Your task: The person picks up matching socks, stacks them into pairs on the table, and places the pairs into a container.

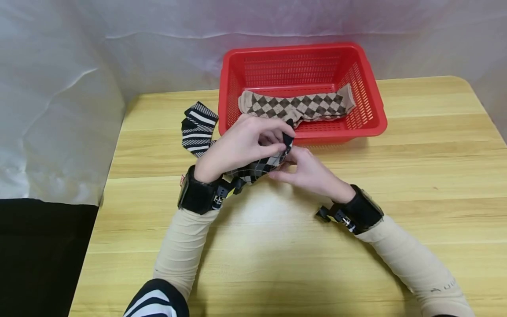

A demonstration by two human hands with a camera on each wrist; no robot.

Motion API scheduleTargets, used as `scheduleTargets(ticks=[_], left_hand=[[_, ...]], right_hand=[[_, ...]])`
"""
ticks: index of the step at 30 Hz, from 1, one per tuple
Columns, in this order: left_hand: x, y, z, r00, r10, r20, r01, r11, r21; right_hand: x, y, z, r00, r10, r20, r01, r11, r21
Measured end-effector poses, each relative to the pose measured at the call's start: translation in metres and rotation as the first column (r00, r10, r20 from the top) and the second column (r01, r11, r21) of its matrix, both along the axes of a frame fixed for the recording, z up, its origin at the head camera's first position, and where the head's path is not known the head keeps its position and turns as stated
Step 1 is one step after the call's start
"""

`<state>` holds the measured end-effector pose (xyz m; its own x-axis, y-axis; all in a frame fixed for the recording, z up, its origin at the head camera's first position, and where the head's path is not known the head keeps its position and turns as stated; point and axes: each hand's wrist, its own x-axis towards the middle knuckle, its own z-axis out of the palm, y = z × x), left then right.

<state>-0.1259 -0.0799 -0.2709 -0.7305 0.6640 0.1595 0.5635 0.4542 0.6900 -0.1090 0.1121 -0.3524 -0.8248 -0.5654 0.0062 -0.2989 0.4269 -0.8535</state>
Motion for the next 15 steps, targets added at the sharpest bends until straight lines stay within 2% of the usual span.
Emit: scheduleTargets(ticks=[3,5,12,15], left_hand=[[0.001,0.001,0.000,0.999,0.010,-0.046,-0.007,0.999,0.054],[0.003,0.002,0.000,0.998,0.004,-0.059,0.002,0.995,0.096],[0.012,0.006,0.001,0.993,-0.092,-0.070,0.105,0.968,0.227],[0.013,0.008,0.002,0.993,-0.093,-0.068,0.107,0.962,0.252]], right_hand=[[0.001,0.000,-0.002,0.999,0.036,-0.017,-0.035,0.997,0.062],[0.001,0.001,-0.005,0.998,0.052,-0.021,-0.050,0.997,0.057],[-0.002,0.005,-0.011,0.993,0.086,-0.082,-0.094,0.991,-0.094],[-0.003,0.007,-0.011,0.990,0.114,-0.081,-0.123,0.984,-0.127]])
